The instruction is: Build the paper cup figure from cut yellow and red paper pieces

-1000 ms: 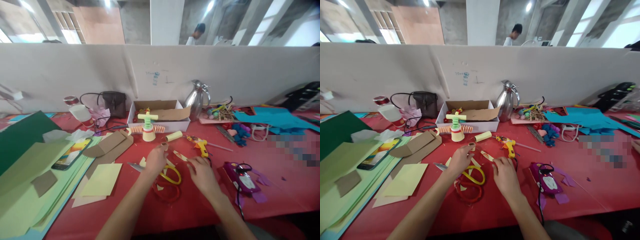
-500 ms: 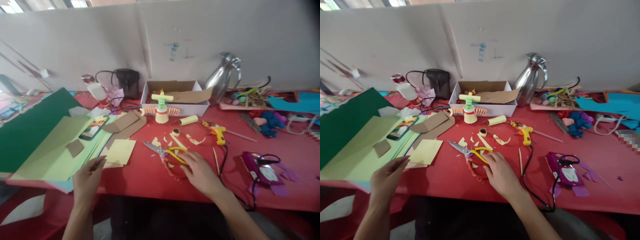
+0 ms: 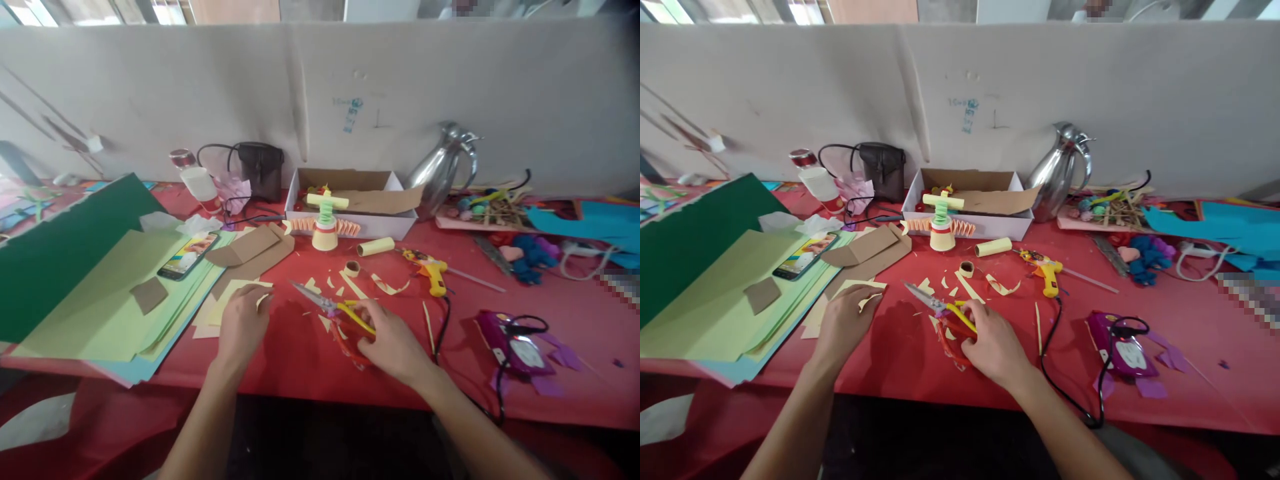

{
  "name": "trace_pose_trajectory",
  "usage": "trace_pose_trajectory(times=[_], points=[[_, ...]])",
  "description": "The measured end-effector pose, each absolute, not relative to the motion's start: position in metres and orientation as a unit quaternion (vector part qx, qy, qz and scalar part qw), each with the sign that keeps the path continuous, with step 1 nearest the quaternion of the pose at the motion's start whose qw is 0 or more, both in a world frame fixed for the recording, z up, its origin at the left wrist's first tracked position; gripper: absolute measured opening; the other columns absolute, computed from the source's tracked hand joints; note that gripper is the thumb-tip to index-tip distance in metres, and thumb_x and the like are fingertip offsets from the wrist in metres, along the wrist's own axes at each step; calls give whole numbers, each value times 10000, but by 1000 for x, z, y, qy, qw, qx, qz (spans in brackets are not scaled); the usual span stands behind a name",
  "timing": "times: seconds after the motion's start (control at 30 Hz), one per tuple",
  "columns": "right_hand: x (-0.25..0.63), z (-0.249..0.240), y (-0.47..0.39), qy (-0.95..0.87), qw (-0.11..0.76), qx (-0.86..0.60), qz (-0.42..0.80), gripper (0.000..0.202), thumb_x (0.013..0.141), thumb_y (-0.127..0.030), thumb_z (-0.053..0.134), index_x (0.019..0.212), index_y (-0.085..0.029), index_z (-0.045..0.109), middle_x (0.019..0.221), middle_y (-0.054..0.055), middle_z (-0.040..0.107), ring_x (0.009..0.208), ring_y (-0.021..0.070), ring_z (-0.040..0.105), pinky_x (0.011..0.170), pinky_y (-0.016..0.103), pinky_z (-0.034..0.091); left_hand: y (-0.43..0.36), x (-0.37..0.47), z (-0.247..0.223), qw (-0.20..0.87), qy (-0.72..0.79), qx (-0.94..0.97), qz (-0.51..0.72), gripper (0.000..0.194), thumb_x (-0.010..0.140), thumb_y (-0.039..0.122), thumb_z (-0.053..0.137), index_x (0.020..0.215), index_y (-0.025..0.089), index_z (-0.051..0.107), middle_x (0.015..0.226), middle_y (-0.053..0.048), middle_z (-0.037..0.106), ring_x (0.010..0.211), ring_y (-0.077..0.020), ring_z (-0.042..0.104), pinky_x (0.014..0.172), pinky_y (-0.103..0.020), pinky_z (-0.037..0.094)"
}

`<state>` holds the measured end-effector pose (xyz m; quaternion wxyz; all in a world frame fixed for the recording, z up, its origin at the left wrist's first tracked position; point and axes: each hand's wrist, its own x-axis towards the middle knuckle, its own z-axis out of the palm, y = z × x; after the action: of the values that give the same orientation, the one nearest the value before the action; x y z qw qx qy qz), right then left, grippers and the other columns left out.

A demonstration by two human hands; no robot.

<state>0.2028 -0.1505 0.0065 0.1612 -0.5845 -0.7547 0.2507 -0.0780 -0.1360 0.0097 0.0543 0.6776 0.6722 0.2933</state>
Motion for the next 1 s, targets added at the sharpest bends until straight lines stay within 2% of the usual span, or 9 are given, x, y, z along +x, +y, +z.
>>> trace_pose_trajectory(times=[0.1, 0.23, 0.3, 0.4, 0.57, 0.7, 0.83, 0.9, 1.0], points=[[211, 7, -156, -723, 199, -614, 249, 455, 719, -149, 554, 1163, -237, 508, 1103, 59, 659, 978, 230, 650, 835, 338, 497, -110, -51, 6, 92, 678, 691, 232, 219, 873, 203, 525, 922, 180, 737, 968, -89, 724, 922, -235, 652, 852, -338, 479], [220, 3, -156, -717, 194, -637, 207, 472, 737, -150, 532, 1201, -233, 515, 1133, 74, 652, 996, 260, 653, 857, 375, 496, -85, -15, -3, 67, 692, 702, 153, 225, 879, 306, 579, 951, 136, 708, 994, -145, 682, 1012, -286, 611, 895, -384, 457], [222, -1, -153, -724, 178, -640, 186, 479, 736, -130, 519, 1206, -220, 528, 1114, 85, 654, 995, 274, 652, 857, 391, 497, -79, -8, -7, 61, 699, 698, 140, 166, 842, 273, 635, 911, 132, 690, 1009, -151, 663, 1016, -293, 598, 896, -388, 448], [224, -6, -148, -735, 175, -629, 181, 472, 752, -105, 493, 1209, -211, 543, 1131, 94, 645, 1021, 274, 641, 882, 405, 500, -77, -10, -8, 103, 699, 691, 154, 38, 827, 187, 634, 839, 159, 656, 987, -116, 662, 947, -248, 615, 848, -347, 449], [227, -11, -143, -778, 182, -566, 204, 499, 798, -59, 454, 1267, -204, 540, 1274, 108, 575, 1197, 255, 553, 1018, 409, 454, -80, -19, -4, 153, 717, 665, 144, 178, 858, 131, 558, 1027, 155, 609, 868, -79, 691, 820, -221, 641, 703, -307, 432], [230, -7, -145, -798, 157, -540, 218, 421, 832, -60, 466, 1196, -222, 603, 1197, 102, 584, 1150, 251, 568, 1008, 409, 469, -82, -25, -6, 132, 690, 696, 145, 98, 837, 116, 569, 793, 186, 621, 916, -84, 677, 895, -221, 627, 784, -307, 430], [231, 1, -147, -797, 182, -542, 197, 371, 859, -98, 507, 1189, -226, 618, 1191, 98, 575, 1131, 248, 568, 1006, 405, 474, -82, -35, -12, 76, 700, 694, 152, 71, 820, 165, 614, 889, 172, 627, 967, -108, 660, 935, -252, 606, 843, -344, 426], [236, 5, -143, -793, 206, -548, 168, 328, 898, -148, 498, 1192, -227, 619, 1184, 97, 579, 1123, 246, 566, 993, 405, 478, -81, -40, -13, 90, 695, 699, 142, 22, 806, 179, 625, 824, 185, 615, 914, -94, 665, 915, -250, 604, 829, -342, 421], [255, 8, -127, -764, 230, -594, 100, 263, 932, -203, 472, 1137, -193, 637, 1129, 114, 610, 1091, 259, 579, 971, 413, 477, -77, -43, -11, 138, 691, 695, 140, 112, 793, 175, 602, 694, 207, 561, 783, -51, 655, 795, -217, 600, 727, -317, 408]])
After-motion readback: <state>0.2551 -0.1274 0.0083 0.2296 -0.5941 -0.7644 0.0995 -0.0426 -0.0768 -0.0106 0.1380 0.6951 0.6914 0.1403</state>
